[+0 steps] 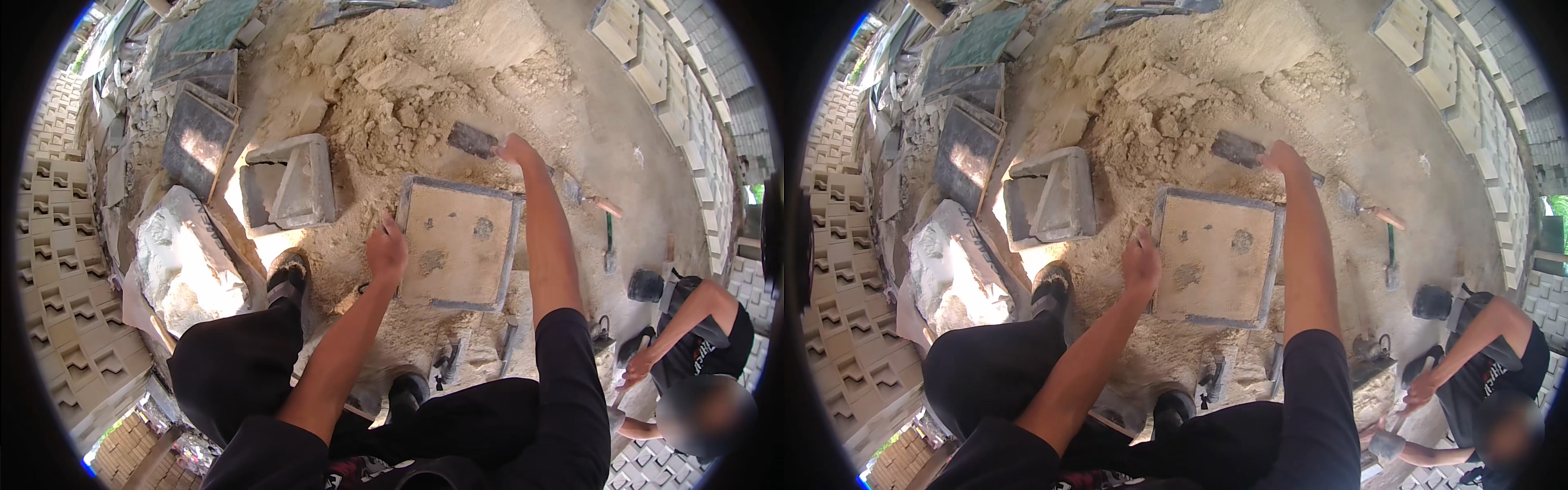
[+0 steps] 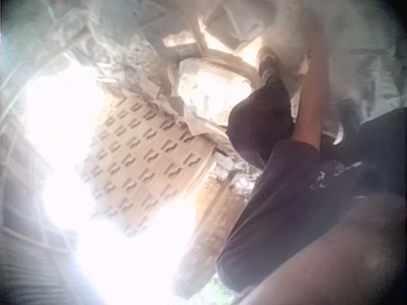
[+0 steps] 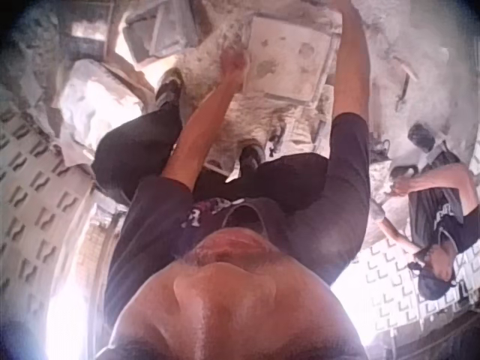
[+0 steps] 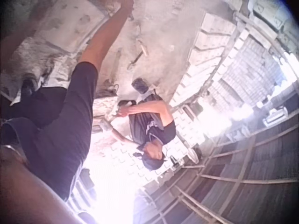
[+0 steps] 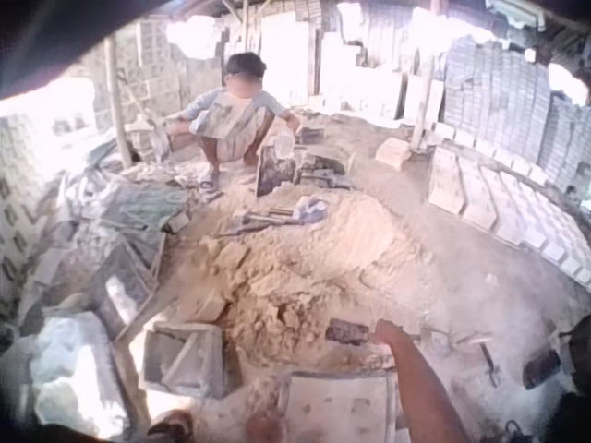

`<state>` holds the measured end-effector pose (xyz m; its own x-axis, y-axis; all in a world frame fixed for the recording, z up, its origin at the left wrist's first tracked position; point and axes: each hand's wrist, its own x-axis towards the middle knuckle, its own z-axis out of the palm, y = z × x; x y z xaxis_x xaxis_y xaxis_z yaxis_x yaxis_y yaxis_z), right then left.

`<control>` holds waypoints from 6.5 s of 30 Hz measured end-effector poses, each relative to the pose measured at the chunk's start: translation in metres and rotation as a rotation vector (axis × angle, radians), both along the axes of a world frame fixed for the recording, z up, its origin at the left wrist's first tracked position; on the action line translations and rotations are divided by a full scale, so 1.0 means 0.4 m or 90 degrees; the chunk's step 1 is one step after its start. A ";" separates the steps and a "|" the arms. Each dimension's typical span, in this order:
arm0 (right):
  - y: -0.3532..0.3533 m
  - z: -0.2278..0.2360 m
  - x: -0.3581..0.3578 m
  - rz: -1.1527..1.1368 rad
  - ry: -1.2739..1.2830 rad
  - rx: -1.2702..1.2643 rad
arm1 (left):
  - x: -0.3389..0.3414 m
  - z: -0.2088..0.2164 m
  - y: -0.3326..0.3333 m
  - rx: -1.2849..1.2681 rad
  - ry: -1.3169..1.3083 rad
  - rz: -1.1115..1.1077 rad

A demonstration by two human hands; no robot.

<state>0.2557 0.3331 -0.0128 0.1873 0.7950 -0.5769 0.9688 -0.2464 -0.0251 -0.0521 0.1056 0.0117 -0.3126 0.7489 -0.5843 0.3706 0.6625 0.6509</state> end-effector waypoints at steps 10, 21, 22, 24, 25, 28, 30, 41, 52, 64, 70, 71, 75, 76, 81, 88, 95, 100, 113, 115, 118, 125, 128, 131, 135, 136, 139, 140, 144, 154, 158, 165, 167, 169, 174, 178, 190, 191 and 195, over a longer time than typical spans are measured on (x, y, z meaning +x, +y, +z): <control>0.054 -0.139 -0.150 0.168 0.015 0.107 | 0.038 -0.041 -0.004 0.044 0.004 -0.011; -0.075 0.148 -0.128 0.161 0.193 0.094 | -0.007 -0.032 -0.014 0.016 0.017 0.024; -0.097 0.177 -0.117 0.177 0.180 0.100 | -0.006 -0.030 -0.012 0.020 0.017 0.021; -0.151 0.238 -0.132 0.208 0.155 0.112 | -0.012 -0.022 -0.010 0.022 0.012 0.019; -0.195 0.260 -0.140 0.219 0.141 0.115 | -0.014 -0.022 -0.011 0.018 0.005 0.015; -0.323 0.349 -0.221 0.257 0.045 0.096 | -0.023 -0.003 -0.017 0.018 -0.014 0.032; -0.410 0.391 -0.293 0.297 -0.045 0.122 | -0.021 0.000 -0.020 0.033 -0.023 0.069; -0.699 0.424 -0.477 -0.080 0.099 0.199 | -0.056 -0.045 -0.050 0.198 -0.129 -0.153; -0.785 0.356 -0.345 -0.377 0.316 0.407 | 0.011 0.010 -0.044 0.519 0.301 -0.386; -0.718 0.344 -0.417 -0.275 0.384 0.386 | 0.042 -0.019 0.109 0.525 0.391 -0.562; -0.669 0.241 -0.363 -0.143 0.301 0.484 | -0.003 0.040 0.094 0.457 0.351 -0.597; -0.669 0.274 -0.379 -0.141 0.301 0.441 | -0.023 0.050 0.095 0.427 0.333 -0.581; -0.662 0.285 -0.442 -0.140 0.375 0.421 | -0.075 0.056 0.147 0.457 0.265 -0.454; -0.661 0.289 -0.456 -0.123 0.364 0.371 | -0.084 0.064 0.167 0.466 0.231 -0.432; -0.667 0.298 -0.512 -0.051 0.314 0.221 | -0.092 0.131 0.193 0.502 0.128 -0.628; -0.711 0.233 -0.612 -0.058 0.251 0.197 | -0.138 0.085 0.138 0.475 0.340 -0.923; -1.029 0.208 -0.663 0.009 0.176 0.168 | -0.190 0.082 -0.151 0.448 0.229 -0.966; -1.044 0.349 -0.625 -0.035 0.295 0.135 | -0.212 0.149 -0.204 0.471 0.215 -0.974; -1.183 0.193 -0.698 -0.078 0.269 0.169 | -0.206 0.076 -0.314 0.503 0.211 -0.953; -1.209 0.310 -0.701 -0.158 0.350 0.008 | -0.232 0.117 -0.369 0.435 0.192 -1.002; -1.213 0.359 -0.679 -0.152 0.397 0.100 | -0.237 0.171 -0.348 0.442 0.182 -1.002; -0.684 0.332 -0.511 -0.097 0.361 0.306 | -0.033 0.185 0.109 0.626 0.443 -0.869; -0.637 0.286 -0.491 -0.053 0.321 0.234 | -0.030 0.098 0.142 0.421 0.450 -0.944; -0.852 0.165 -0.491 -0.098 0.312 0.254 | -0.015 0.095 -0.041 0.451 0.382 -0.947; -1.213 0.221 -0.606 -0.175 0.323 0.129 | -0.117 0.050 -0.377 0.507 0.256 -0.966; -1.256 0.244 -0.615 -0.190 0.355 0.084 | -0.144 0.069 -0.430 0.427 0.221 -0.989; -1.252 0.284 -0.591 -0.194 0.427 0.086 | -0.139 0.104 -0.436 0.441 0.150 -0.954; -1.218 0.309 -0.575 -0.172 0.433 0.156 | -0.132 0.117 -0.419 0.483 0.135 -0.923; -0.989 0.301 -0.475 -0.128 0.462 0.343 | -0.013 0.236 -0.151 0.511 0.272 -0.964; -1.004 0.148 -0.395 -0.033 0.388 0.260 | 0.028 0.093 -0.185 0.421 0.298 -0.991; -1.322 0.282 -0.488 -0.155 0.419 -0.040 | -0.089 0.047 -0.544 0.350 0.141 -1.036; -1.041 0.329 -0.349 -0.136 0.479 0.263 | 0.090 0.220 -0.207 0.473 0.198 -0.970; -0.853 0.238 -0.253 -0.072 0.412 0.370 | 0.196 0.212 -0.026 0.555 0.271 -0.956; -0.727 0.224 -0.217 -0.071 0.371 0.326 | 0.248 0.164 0.109 0.552 0.377 -0.965; -0.932 0.138 -0.266 -0.038 0.433 0.374 | 0.201 0.088 -0.097 0.346 0.123 -0.918; -1.383 0.218 -0.402 -0.203 0.419 0.093 | 0.054 0.063 -0.549 0.401 0.076 -1.021; -0.672 0.377 -0.447 -0.184 0.467 0.193 | 0.028 0.194 0.101 0.562 0.435 -0.941; -0.671 0.358 -0.474 -0.191 0.465 0.196 | 0.008 0.188 0.102 0.500 0.392 -0.954; -0.851 0.226 -0.556 -0.125 0.441 0.255 | -0.074 0.046 -0.043 0.420 0.288 -0.940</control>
